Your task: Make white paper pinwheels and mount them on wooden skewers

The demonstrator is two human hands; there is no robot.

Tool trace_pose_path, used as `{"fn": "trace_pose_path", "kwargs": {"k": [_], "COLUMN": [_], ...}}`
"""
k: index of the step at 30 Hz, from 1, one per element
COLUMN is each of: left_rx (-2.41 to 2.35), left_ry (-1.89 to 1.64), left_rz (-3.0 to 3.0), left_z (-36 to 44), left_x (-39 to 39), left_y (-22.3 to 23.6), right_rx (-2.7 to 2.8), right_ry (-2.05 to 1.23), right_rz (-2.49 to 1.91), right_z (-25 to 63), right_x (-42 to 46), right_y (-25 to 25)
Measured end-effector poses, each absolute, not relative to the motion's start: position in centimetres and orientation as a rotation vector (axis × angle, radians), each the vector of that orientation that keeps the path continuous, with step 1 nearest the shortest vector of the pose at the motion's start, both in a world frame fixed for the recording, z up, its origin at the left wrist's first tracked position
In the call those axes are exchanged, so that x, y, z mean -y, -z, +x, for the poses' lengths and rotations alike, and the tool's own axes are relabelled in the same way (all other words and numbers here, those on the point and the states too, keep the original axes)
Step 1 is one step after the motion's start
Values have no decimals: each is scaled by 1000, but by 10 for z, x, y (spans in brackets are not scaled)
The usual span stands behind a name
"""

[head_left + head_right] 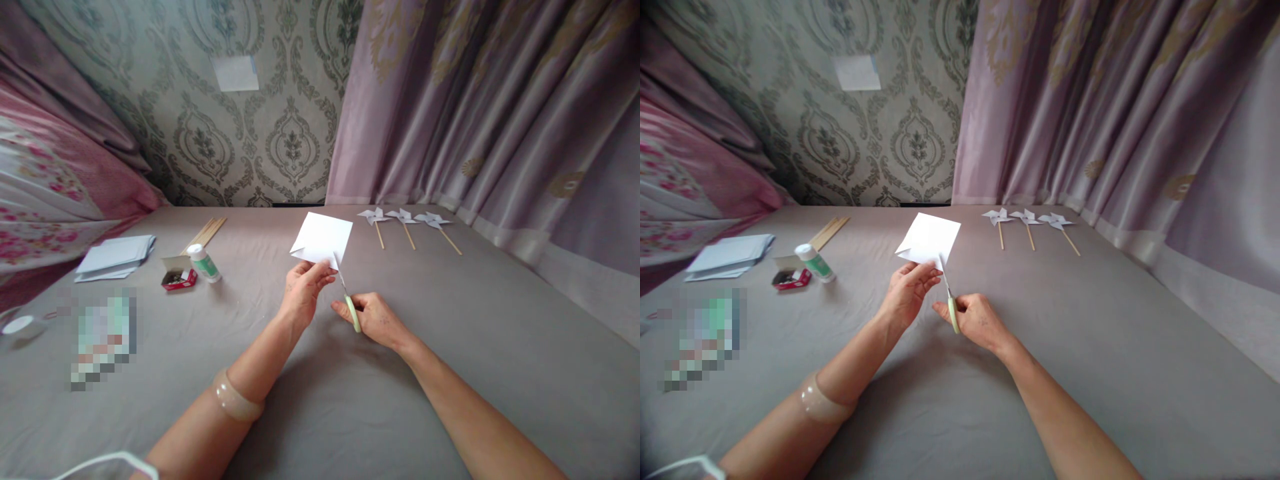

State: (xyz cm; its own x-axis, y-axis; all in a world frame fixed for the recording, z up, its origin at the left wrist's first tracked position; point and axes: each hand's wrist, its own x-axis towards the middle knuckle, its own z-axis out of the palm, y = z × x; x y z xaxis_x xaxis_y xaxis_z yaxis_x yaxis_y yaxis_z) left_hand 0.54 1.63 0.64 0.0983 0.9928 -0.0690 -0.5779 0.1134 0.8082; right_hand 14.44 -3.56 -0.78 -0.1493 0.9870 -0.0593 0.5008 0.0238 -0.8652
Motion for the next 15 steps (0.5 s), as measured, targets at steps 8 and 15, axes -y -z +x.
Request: {"fn": "trace_pose_path", "kwargs": {"k": [8, 15], "left_rx": [-750, -734], "left_ry": [-1341, -1387], "left_rz": [726, 776], "left_z": [7, 6], "left_x": [-16, -17], "left_y": [-6, -1], "right_rx": [1709, 1704], "right_ry": [-992, -1005], "right_rz": [-1550, -1549], "right_z": [144, 144], "right_x": [36, 35], "right_y": [9, 12]}}
